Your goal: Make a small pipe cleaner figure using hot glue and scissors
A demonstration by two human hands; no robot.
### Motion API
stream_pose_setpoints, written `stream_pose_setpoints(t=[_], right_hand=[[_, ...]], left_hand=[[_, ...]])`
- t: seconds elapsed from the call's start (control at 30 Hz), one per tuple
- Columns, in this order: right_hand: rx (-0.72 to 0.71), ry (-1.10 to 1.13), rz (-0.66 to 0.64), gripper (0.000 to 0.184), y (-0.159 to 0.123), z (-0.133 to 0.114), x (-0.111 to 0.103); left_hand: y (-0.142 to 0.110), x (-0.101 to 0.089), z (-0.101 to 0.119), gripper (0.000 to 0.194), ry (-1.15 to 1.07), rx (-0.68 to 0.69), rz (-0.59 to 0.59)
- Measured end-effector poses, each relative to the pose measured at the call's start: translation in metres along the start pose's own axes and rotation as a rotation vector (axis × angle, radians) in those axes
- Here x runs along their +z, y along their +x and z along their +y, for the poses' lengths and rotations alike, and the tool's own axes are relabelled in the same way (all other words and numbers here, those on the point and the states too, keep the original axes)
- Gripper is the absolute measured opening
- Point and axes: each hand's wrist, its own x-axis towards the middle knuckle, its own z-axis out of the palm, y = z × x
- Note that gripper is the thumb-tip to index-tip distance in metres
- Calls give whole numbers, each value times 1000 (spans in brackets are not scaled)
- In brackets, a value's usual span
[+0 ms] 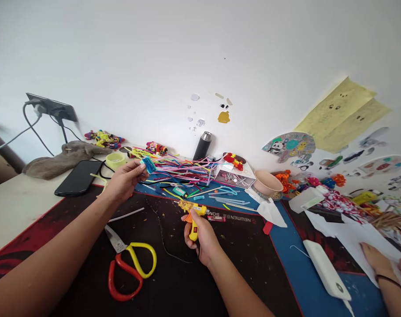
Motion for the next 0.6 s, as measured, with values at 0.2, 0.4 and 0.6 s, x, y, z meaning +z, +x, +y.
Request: stream_pose_setpoints(t=[0.2, 0.4, 0.6], right_hand=[[190, 38, -86, 54, 7, -3, -1], [226, -186, -83, 60, 4, -15, 2], [133, -682, -100, 64, -11, -23, -13]], left_hand=[[1, -3, -5, 43, 17, -6, -27], [2, -5, -6, 44, 29, -12, -24], [2, -3, -5, 47, 44, -22, -31]])
